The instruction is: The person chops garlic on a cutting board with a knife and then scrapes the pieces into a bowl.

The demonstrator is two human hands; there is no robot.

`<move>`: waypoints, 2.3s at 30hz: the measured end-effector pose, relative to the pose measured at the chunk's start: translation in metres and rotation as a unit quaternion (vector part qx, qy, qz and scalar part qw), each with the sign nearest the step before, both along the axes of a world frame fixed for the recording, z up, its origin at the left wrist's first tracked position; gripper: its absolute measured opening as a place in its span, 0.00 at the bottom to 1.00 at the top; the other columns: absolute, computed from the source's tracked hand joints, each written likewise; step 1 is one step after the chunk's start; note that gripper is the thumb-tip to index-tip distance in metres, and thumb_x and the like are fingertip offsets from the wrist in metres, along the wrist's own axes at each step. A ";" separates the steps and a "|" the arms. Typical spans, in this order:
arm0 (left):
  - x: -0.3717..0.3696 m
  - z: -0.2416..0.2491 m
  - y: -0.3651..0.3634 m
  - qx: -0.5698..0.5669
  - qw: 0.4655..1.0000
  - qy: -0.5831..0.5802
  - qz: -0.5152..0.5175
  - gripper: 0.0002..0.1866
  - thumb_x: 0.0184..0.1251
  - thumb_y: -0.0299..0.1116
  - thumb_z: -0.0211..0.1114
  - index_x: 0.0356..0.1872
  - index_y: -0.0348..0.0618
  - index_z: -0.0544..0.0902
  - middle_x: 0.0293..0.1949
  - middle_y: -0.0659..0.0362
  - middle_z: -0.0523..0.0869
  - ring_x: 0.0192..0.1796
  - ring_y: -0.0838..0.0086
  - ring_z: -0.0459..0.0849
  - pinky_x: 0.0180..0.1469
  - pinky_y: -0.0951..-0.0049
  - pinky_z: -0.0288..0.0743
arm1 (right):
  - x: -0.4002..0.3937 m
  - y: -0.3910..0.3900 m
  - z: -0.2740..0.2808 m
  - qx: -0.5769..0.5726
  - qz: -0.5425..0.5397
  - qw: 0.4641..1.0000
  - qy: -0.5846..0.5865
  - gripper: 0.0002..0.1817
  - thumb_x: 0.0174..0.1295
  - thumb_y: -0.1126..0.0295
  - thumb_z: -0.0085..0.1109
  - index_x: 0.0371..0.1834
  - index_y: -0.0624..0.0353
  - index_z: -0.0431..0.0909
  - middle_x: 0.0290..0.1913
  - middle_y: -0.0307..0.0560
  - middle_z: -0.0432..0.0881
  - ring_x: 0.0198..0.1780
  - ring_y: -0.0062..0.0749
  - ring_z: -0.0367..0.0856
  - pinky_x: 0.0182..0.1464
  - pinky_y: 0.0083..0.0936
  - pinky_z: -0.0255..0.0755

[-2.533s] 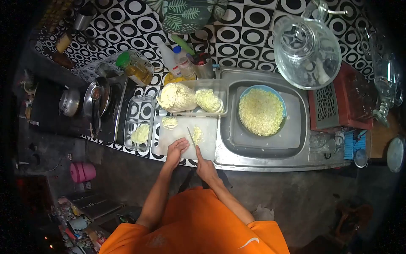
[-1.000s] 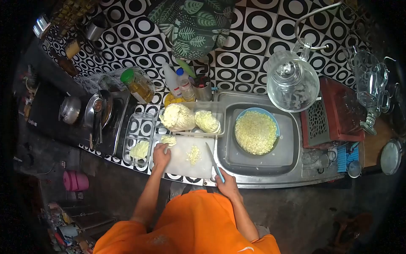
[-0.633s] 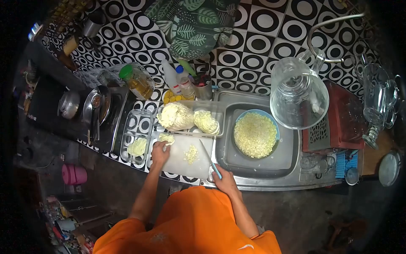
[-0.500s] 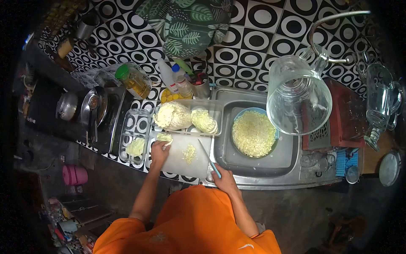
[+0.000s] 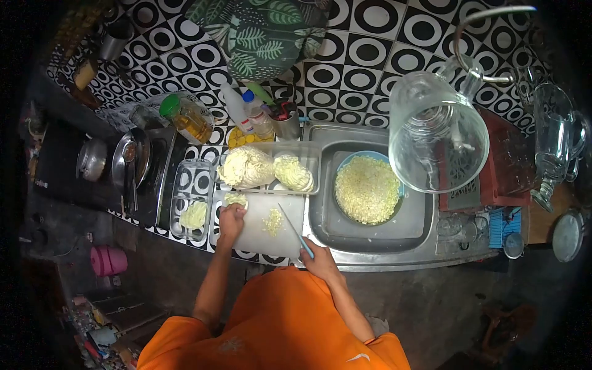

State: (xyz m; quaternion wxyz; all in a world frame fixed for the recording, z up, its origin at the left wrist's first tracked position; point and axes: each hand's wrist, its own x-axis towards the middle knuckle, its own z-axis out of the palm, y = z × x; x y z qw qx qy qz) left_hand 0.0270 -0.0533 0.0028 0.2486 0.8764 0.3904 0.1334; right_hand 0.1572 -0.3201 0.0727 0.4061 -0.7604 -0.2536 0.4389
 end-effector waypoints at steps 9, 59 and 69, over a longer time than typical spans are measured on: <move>-0.037 -0.026 -0.027 -0.162 0.952 -0.219 0.139 0.11 0.60 0.29 0.64 0.42 0.36 0.82 0.33 0.52 0.82 0.33 0.69 0.82 0.36 0.73 0.74 | -0.022 0.036 -0.042 0.034 0.234 0.967 -0.097 0.22 0.62 0.62 0.51 0.61 0.49 0.72 0.30 0.62 0.81 0.35 0.56 0.81 0.44 0.41 0.74; -0.024 -0.031 0.005 -0.172 0.934 -0.145 -0.278 0.05 0.53 0.25 0.65 0.32 0.44 0.86 0.32 0.55 0.80 0.39 0.60 0.79 0.43 0.66 0.74 | -0.124 0.108 -0.051 -0.217 -0.129 0.948 -0.194 0.24 0.68 0.58 0.44 0.30 0.73 0.75 0.30 0.75 0.77 0.39 0.69 0.76 0.43 0.51 0.70; -0.023 -0.038 0.011 -0.197 0.921 -0.151 -0.299 0.06 0.52 0.26 0.65 0.32 0.44 0.86 0.32 0.54 0.79 0.38 0.59 0.78 0.42 0.65 0.74 | -0.136 0.124 -0.040 -0.253 -0.173 0.929 -0.207 0.24 0.67 0.58 0.44 0.30 0.73 0.76 0.31 0.74 0.77 0.39 0.68 0.76 0.43 0.48 0.70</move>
